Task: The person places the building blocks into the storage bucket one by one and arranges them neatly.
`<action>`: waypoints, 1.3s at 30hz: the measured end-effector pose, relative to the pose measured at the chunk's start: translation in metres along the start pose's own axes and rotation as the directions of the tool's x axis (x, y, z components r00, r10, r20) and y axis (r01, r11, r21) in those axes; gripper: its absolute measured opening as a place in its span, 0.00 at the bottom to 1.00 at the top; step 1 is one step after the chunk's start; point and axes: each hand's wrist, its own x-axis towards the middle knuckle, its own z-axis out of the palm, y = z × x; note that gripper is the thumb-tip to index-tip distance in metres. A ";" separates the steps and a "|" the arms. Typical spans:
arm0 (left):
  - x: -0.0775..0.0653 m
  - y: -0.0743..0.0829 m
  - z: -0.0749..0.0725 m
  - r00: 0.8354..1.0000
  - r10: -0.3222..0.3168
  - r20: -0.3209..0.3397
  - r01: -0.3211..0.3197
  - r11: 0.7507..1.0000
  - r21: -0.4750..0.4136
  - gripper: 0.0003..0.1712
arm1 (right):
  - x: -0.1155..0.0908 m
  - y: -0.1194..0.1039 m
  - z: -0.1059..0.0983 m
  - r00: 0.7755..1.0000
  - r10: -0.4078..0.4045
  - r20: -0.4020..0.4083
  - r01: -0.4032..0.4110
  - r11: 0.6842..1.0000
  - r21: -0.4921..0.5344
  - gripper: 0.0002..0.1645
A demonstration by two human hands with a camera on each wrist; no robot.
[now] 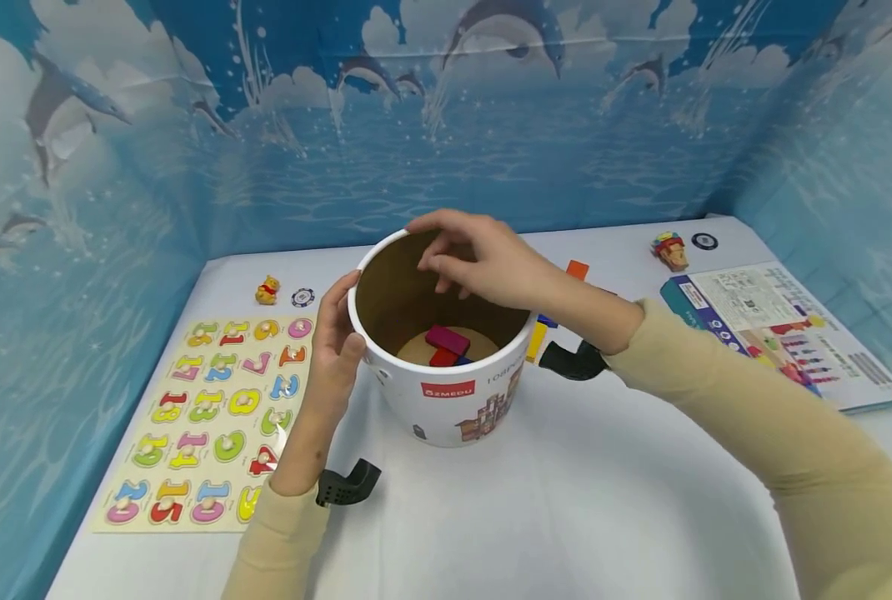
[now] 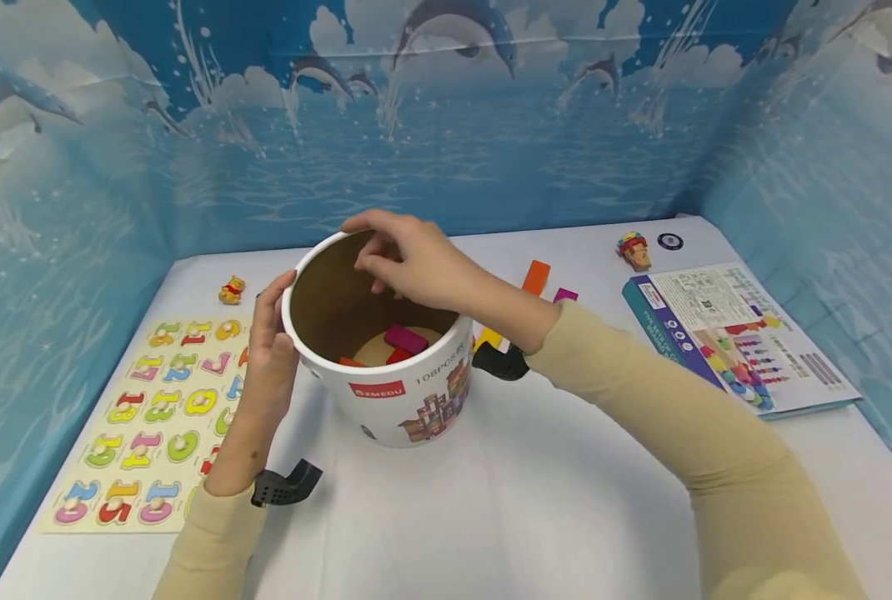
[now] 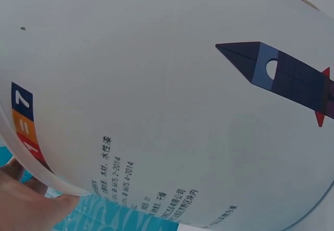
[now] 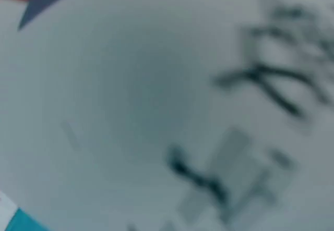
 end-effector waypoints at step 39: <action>0.001 0.001 0.000 1.000 0.003 -0.009 -0.003 1.000 -0.001 0.46 | -0.081 0.193 0.048 0.846 0.364 -0.391 -0.349 0.930 0.112 0.27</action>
